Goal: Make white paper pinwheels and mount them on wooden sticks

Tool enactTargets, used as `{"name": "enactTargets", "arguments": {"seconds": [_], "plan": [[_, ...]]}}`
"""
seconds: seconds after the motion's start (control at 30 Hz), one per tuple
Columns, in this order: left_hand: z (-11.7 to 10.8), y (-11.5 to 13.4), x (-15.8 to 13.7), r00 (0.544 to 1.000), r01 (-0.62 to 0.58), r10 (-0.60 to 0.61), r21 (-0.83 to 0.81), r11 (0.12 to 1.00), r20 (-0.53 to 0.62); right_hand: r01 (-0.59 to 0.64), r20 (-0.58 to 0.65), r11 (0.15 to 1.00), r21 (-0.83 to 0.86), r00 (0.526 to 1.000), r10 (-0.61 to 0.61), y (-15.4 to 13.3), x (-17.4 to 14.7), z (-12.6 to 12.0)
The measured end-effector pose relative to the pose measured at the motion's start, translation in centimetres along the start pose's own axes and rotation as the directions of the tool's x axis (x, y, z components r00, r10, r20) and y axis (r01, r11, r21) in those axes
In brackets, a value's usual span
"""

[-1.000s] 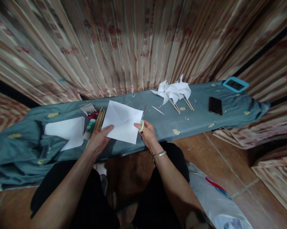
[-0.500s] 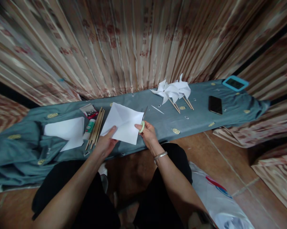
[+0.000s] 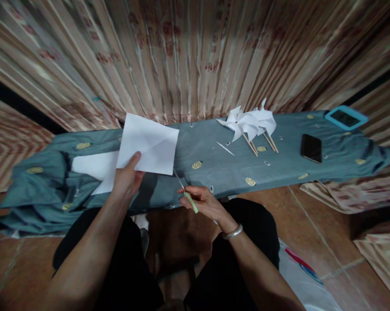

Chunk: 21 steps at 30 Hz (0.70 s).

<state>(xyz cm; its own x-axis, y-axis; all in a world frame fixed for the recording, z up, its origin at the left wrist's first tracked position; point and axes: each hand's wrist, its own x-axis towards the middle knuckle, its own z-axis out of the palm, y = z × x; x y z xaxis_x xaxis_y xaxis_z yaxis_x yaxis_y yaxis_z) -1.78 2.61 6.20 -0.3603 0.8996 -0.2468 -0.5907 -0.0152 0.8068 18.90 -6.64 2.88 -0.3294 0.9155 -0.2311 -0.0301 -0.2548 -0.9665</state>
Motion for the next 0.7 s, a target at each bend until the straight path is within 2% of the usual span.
{"name": "enactTargets", "arguments": {"seconds": [0.17,0.37,0.7], "plan": [[0.13,-0.14,-0.21,0.999,0.041,-0.041,0.007,0.999,-0.013,-0.007,0.078,1.000,0.021,0.997,0.005,0.53,0.25,0.16],[0.10,-0.52,-0.40,0.998,0.053,-0.053,0.038,0.998,0.021,-0.043,0.059,0.998,0.051,0.997,0.040,0.48,0.71,0.19],[0.09,-0.87,-0.53,0.996,0.072,-0.073,0.039,0.997,0.041,-0.021,0.055,0.997,0.075,0.998,0.017,0.60,0.77,0.17]]}}
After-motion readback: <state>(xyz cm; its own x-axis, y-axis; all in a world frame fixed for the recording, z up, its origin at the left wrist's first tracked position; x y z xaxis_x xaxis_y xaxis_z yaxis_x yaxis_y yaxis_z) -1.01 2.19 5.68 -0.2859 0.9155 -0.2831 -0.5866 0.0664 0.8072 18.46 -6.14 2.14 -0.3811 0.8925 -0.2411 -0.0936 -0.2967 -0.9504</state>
